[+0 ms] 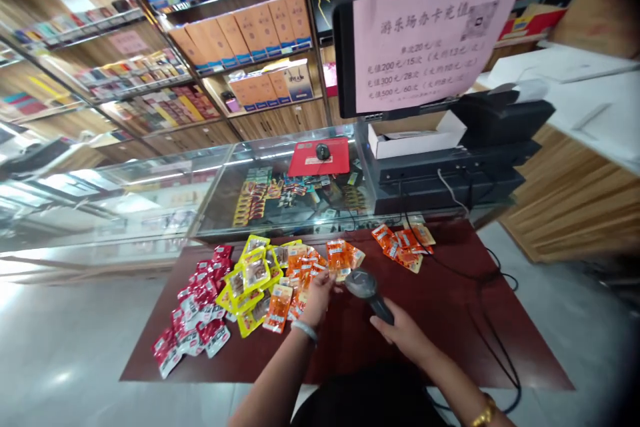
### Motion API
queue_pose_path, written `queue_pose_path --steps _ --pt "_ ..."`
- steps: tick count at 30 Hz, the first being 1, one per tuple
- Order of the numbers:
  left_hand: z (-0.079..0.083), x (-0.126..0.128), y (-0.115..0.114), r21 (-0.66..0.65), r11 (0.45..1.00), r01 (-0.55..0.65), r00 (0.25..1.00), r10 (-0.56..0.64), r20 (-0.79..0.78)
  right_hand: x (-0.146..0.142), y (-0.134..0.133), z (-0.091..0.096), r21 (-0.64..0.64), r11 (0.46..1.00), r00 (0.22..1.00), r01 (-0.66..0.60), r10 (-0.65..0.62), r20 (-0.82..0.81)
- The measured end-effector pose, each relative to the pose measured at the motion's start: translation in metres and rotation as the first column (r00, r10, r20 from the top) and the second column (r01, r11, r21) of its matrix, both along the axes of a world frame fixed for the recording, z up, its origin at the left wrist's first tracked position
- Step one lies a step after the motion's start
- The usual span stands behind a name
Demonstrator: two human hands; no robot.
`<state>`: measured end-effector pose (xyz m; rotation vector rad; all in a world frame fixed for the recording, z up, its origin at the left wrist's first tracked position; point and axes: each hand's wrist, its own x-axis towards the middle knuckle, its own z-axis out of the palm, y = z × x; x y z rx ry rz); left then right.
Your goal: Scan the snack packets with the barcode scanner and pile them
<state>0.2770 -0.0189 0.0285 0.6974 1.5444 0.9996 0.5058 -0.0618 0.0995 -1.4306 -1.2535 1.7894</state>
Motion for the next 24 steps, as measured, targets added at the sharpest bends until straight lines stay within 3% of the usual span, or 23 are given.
queue_pose_path --steps 3,5,8,10,13,16,20,24 --pt "0.006 -0.031 -0.016 -0.022 0.998 -0.066 0.996 0.065 -0.061 -0.013 0.0 0.003 0.054 0.997 0.999 -0.048 0.048 -0.005" --pt "0.013 -0.053 -0.027 -0.015 0.993 -0.117 0.977 0.112 -0.181 -0.017 -0.001 0.002 0.094 0.993 0.997 -0.072 0.074 -0.008" --pt "0.021 -0.075 -0.036 0.025 0.989 -0.145 0.805 0.132 -0.578 -0.014 -0.004 -0.004 0.123 0.989 0.997 -0.076 0.077 -0.004" --pt "0.022 -0.074 -0.032 0.05 0.994 -0.098 0.71 0.105 -0.696 -0.007 -0.007 -0.007 0.106 0.993 0.999 -0.052 0.051 0.01" --pt "0.014 -0.043 -0.006 0.072 0.993 0.095 0.775 -0.029 -0.631 0.008 -0.011 -0.01 0.049 0.998 0.999 0.036 -0.038 0.036" --pt "0.002 0.013 0.033 0.069 0.948 0.312 0.839 -0.241 -0.488 0.027 -0.014 -0.013 0.014 0.99 0.989 0.141 -0.142 0.049" --pt "-0.004 0.092 0.084 0.011 0.873 0.487 0.738 -0.405 -0.54 0.051 -0.023 -0.023 -0.027 0.97 0.969 0.242 -0.24 0.062" --pt "-0.004 0.143 0.118 -0.19 0.849 0.494 0.594 -0.489 -0.639 0.067 -0.031 -0.033 -0.093 0.947 0.952 0.307 -0.303 0.05"
